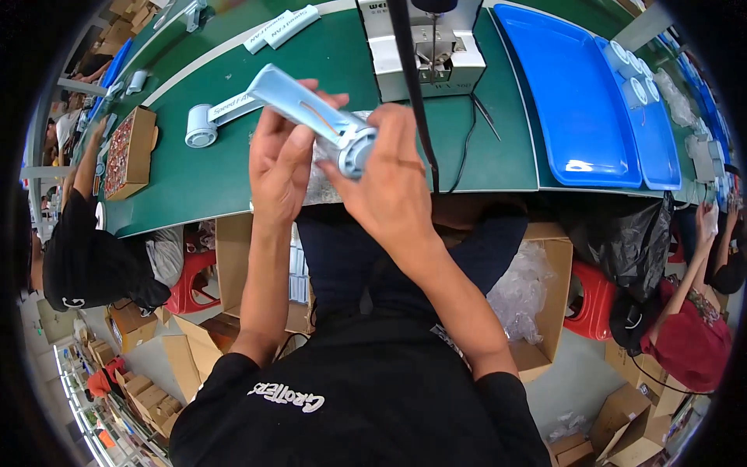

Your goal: Assemble small portable fans on a production line using an electric screwdriver.

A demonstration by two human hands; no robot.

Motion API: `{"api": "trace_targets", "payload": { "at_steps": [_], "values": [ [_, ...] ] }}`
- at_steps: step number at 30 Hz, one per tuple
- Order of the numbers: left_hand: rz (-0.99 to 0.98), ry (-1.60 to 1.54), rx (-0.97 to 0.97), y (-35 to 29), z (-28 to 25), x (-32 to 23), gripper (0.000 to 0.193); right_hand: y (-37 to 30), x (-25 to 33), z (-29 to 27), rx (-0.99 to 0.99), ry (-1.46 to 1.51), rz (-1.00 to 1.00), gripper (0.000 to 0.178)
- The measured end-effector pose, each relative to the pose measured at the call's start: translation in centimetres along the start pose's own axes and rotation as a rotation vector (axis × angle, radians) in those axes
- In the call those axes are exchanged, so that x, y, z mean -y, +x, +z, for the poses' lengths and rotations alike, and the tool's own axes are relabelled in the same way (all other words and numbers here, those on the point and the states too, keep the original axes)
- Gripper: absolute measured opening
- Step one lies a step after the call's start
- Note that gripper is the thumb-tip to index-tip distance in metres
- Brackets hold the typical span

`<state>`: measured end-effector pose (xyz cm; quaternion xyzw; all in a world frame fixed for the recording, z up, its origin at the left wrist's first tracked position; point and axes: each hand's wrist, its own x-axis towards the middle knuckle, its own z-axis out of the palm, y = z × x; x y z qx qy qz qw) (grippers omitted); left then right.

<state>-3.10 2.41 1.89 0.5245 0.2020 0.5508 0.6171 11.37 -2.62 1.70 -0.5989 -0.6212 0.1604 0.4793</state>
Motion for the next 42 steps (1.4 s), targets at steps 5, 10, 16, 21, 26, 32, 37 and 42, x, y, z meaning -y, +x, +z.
{"api": "trace_targets", "payload": {
  "at_steps": [5, 10, 16, 21, 26, 32, 37, 42],
  "values": [
    [-0.116, 0.223, 0.152, 0.2, -0.4, 0.9, 0.054, 0.1, -1.5, -2.4, 0.207, 0.233, -0.168, 0.072],
    [-0.111, 0.241, 0.277, 1.3, -0.6, 0.2, 0.056, 4.4, -0.6, -3.9, 0.197, 0.492, -0.144, 0.056],
    [0.159, 0.944, 0.192, 0.5, 0.4, 0.6, 0.066, 6.5, -3.0, -4.8, 0.352, 0.431, -0.091, 0.057],
    [0.138, 0.792, 0.058, -0.2, 0.9, 1.2, 0.070, 6.2, -2.9, -4.1, 0.300, 0.394, -0.177, 0.056],
    [0.045, 0.525, 0.028, -0.2, 0.2, 1.7, 0.079, 5.9, -2.8, -3.6, 0.229, 0.342, -0.406, 0.051],
    [0.007, 0.498, 0.058, -0.4, -0.5, 2.3, 0.066, 6.3, -3.6, -4.2, 0.232, 0.344, -0.454, 0.053],
    [0.045, 0.489, 0.079, -0.4, -0.4, 2.4, 0.064, 6.7, -4.0, -4.3, 0.247, 0.327, -0.506, 0.053],
    [-0.035, 0.456, 0.130, -0.4, -0.5, 2.2, 0.063, 6.9, -4.3, -3.9, 0.256, 0.347, -0.562, 0.055]
  ]
}}
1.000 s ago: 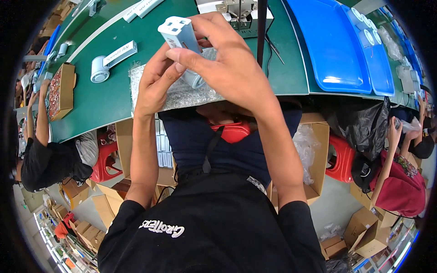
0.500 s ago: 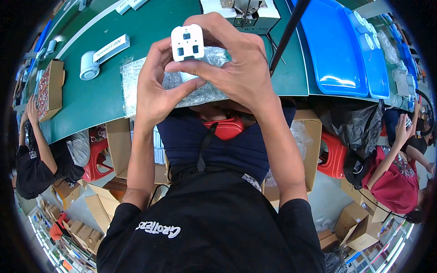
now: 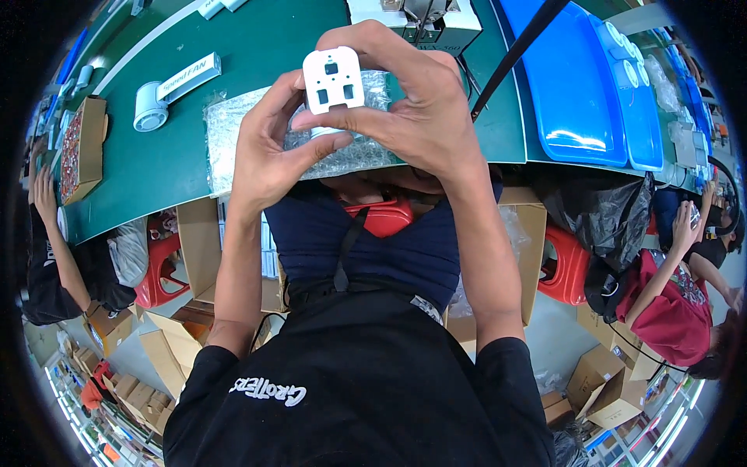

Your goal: Assemble small portable fans on a production line using an electric screwdriver.

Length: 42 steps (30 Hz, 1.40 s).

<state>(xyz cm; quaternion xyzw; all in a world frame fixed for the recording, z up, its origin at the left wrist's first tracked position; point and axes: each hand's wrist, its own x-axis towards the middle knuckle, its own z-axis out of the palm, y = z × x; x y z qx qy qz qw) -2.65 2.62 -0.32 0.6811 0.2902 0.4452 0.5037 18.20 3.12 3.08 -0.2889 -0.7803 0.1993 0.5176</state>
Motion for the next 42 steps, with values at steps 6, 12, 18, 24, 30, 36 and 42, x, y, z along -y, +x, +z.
{"api": "trace_targets", "payload": {
  "at_steps": [6, 12, 18, 24, 30, 36, 42],
  "values": [
    [0.070, 0.290, -0.067, 0.2, 0.6, -0.9, 0.066, 0.2, 1.5, 0.7, -0.029, 0.013, 0.202, 0.053],
    [0.043, 0.167, -0.086, 0.6, 1.2, -0.5, 0.065, -1.3, 2.3, 1.4, -0.184, 0.100, 0.319, 0.074],
    [-0.049, 0.119, -0.138, -0.8, 0.0, -0.6, 0.065, -3.5, 7.8, -0.8, -0.036, 0.271, 0.536, 0.074],
    [0.191, 0.532, -0.250, 3.0, -6.0, -3.5, 0.066, -10.1, 10.5, -10.3, -0.471, 0.148, 0.283, 0.032],
    [-0.006, 1.187, -0.021, 6.5, -23.6, -4.2, 0.063, -14.7, 6.3, -14.1, -0.700, -0.904, 0.791, 0.023],
    [-0.216, 1.268, 0.204, 8.9, -32.6, -0.2, 0.047, -16.2, 5.6, -14.2, -0.580, -0.755, 0.898, 0.029],
    [0.066, 0.974, 0.058, 7.2, -19.7, -10.8, 0.030, -15.8, 4.9, -15.4, -0.655, -0.725, 0.972, 0.026]
  ]
}}
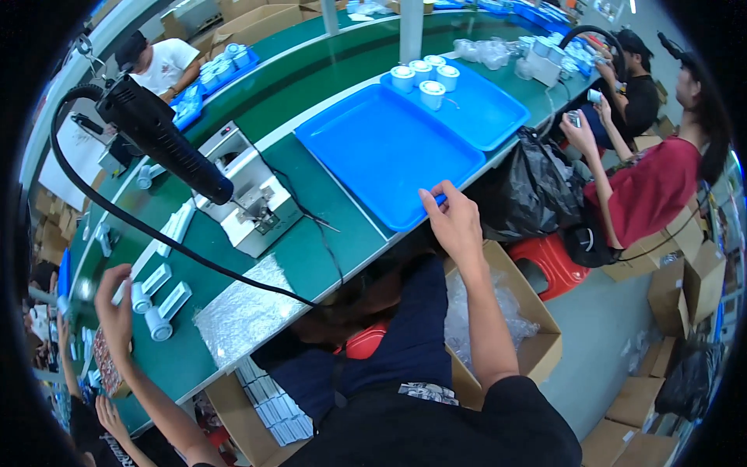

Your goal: Assemble small portable fans on a production line using an electric screwdriver.

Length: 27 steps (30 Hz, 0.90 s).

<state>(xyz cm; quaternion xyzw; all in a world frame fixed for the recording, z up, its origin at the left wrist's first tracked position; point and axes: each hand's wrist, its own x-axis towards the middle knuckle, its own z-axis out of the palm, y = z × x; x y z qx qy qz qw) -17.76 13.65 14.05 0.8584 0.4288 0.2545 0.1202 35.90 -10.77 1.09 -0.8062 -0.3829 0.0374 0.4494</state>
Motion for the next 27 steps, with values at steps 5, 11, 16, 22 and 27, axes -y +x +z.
{"api": "trace_targets", "payload": {
  "at_steps": [5, 11, 16, 22, 27],
  "values": [
    [0.359, -0.084, -0.411, -2.8, -0.3, -15.3, 0.032, 0.3, 0.8, -0.5, 0.083, 0.352, 0.252, 0.020],
    [0.242, -0.089, -0.425, -7.7, -2.6, -11.6, 0.031, 0.9, 0.1, -6.4, -0.213, 0.457, -0.102, 0.021],
    [0.358, -0.065, -0.533, -3.2, -0.2, -17.3, 0.031, 5.4, -4.0, -11.0, -0.431, 0.604, -0.008, 0.040],
    [0.548, -0.125, -0.502, -2.2, -1.5, -19.3, 0.031, 18.5, -20.0, -15.6, -0.296, 1.150, 0.026, 0.026],
    [0.687, -0.241, -0.407, -3.9, -4.5, -17.3, 0.031, 28.2, -22.4, -13.5, -0.411, 1.219, 0.270, 0.023]
  ]
}}
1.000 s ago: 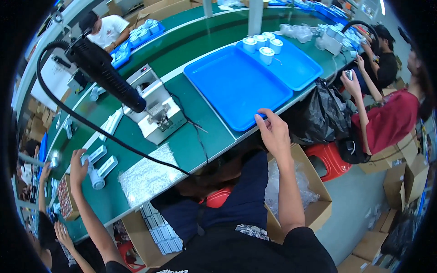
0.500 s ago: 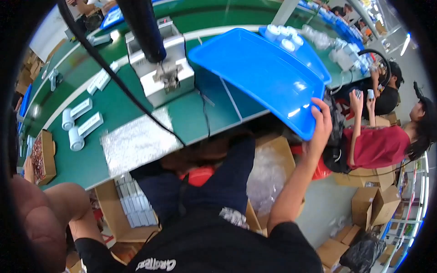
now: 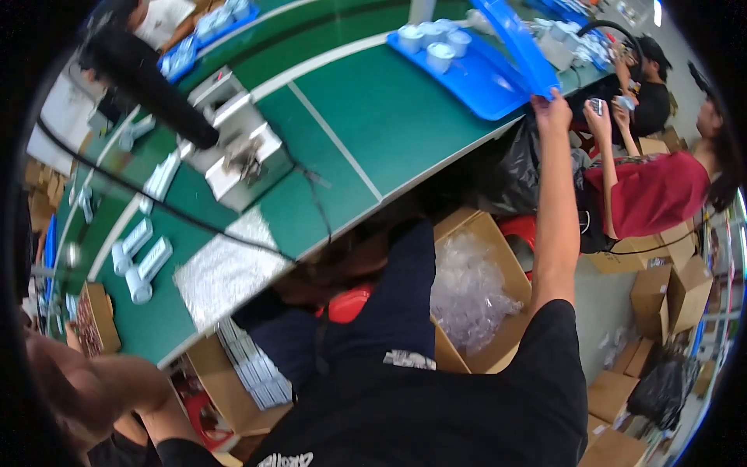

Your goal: Assemble small portable fans on a production line using an electric screwdriver.

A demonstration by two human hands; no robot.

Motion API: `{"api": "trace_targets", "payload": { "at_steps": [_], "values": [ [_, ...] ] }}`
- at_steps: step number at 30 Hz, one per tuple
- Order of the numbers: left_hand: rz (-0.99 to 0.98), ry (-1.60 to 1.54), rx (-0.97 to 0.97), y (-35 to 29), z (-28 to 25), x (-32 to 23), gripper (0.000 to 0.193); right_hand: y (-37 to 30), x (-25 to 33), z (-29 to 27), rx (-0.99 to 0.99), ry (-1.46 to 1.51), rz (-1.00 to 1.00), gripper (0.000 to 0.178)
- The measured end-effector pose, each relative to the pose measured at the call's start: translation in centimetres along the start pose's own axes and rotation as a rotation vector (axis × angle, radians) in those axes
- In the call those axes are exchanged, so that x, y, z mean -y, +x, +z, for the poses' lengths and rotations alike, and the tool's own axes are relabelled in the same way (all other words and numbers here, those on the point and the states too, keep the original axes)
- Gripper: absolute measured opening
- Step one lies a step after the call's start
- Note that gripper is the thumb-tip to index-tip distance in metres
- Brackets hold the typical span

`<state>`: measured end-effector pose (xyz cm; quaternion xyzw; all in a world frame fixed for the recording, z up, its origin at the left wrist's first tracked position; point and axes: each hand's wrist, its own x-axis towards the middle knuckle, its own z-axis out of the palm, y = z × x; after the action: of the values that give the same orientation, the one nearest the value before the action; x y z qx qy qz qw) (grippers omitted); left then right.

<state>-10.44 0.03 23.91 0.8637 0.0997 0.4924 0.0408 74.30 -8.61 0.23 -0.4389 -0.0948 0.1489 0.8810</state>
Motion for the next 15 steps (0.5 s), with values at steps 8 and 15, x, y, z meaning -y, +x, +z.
{"api": "trace_targets", "payload": {
  "at_steps": [8, 15],
  "values": [
    [-0.269, -0.383, 0.414, -0.4, 23.6, -2.9, 0.026, 4.8, -2.4, 0.6, -0.456, -0.906, -0.383, 0.045],
    [-0.177, -0.287, 0.427, 4.3, 46.3, -0.4, 0.052, 1.7, -3.1, 3.6, -0.416, -1.202, -0.263, 0.046]
  ]
}}
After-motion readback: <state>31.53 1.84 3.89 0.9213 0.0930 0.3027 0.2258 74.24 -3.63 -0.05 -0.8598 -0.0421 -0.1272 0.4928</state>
